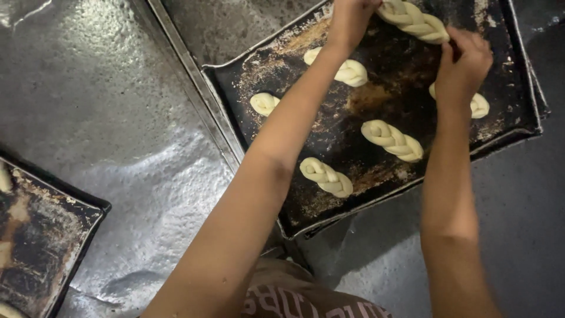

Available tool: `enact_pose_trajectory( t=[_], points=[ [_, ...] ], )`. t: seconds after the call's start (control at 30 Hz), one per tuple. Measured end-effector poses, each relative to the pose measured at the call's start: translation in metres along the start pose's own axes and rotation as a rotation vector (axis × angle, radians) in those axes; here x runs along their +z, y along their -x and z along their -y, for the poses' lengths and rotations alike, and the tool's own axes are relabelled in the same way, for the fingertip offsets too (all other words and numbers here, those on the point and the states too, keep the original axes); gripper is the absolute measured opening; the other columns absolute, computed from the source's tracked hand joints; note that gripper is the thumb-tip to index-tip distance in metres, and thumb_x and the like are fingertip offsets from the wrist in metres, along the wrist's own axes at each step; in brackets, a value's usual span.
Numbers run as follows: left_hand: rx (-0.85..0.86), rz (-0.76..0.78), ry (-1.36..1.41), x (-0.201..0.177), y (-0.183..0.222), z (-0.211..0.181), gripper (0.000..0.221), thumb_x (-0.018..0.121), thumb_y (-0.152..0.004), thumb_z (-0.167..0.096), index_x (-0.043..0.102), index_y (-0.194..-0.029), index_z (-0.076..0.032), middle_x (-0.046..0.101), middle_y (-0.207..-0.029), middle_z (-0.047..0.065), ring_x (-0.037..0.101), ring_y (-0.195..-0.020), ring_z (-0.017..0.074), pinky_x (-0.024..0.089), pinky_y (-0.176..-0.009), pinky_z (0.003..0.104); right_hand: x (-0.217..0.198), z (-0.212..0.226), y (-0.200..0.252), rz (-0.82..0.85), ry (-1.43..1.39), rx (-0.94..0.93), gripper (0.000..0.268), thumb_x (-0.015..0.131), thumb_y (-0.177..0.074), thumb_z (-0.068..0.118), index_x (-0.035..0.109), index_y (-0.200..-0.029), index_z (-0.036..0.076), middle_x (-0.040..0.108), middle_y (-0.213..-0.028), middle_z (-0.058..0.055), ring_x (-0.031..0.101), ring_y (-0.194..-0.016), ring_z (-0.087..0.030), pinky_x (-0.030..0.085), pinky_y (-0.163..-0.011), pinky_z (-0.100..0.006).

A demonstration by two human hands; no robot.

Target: The person is braiding pre-cut strips of dough into loaves and placing them on a baking tray in a commercial bakery setting.

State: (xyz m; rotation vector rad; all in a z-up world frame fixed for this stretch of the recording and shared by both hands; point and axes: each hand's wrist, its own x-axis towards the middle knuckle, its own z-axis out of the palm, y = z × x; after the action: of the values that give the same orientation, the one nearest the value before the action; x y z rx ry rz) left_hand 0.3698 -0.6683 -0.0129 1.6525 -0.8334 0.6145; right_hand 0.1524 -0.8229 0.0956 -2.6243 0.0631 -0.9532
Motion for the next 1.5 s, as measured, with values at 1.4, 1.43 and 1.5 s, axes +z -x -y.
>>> enact_pose_trajectory(
  t=[1.4, 1.43, 1.5],
  points=[
    [-0.862, -0.122, -0.690, -0.839, 0.443, -0.291, 0.034, 0.052, -0.088, -0.002, 0.064, -0.120, 0.000, 0.057, -0.113, 0.018, 0.054, -0.103, 0.0383, 0.043, -0.092, 0.050, 0.469, 0.851, 0.105, 0.662, 0.009, -0.637, 0.050, 0.070, -0.092, 0.010, 0.062, -0.141, 0.015, 0.054, -0.124, -0.017, 0.049, -0.110, -0.040, 0.041, -0.091, -0.050],
    [-0.852, -0.101, -0.674, -0.841, 0.442, -0.291, 0.034, 0.050, -0.090, -0.002, 0.065, -0.120, 0.002, 0.056, -0.112, 0.018, 0.053, -0.101, 0.0377, 0.043, -0.089, 0.050, 0.479, 0.851, 0.099, 0.581, -0.004, -0.680, 0.040, 0.066, -0.098, 0.007, 0.068, -0.136, 0.018, 0.054, -0.114, -0.012, 0.048, -0.101, -0.035, 0.042, -0.083, -0.045],
    [-0.886, -0.055, -0.657, -0.849, 0.436, -0.297, 0.036, 0.051, -0.092, -0.001, 0.063, -0.126, 0.002, 0.055, -0.114, 0.017, 0.053, -0.103, 0.0363, 0.044, -0.089, 0.049, 0.471, 0.860, 0.090, 0.634, -0.065, -0.649, 0.028, 0.071, -0.097, 0.011, 0.072, -0.125, 0.014, 0.055, -0.118, -0.013, 0.048, -0.107, -0.036, 0.041, -0.089, -0.047]
  ],
)
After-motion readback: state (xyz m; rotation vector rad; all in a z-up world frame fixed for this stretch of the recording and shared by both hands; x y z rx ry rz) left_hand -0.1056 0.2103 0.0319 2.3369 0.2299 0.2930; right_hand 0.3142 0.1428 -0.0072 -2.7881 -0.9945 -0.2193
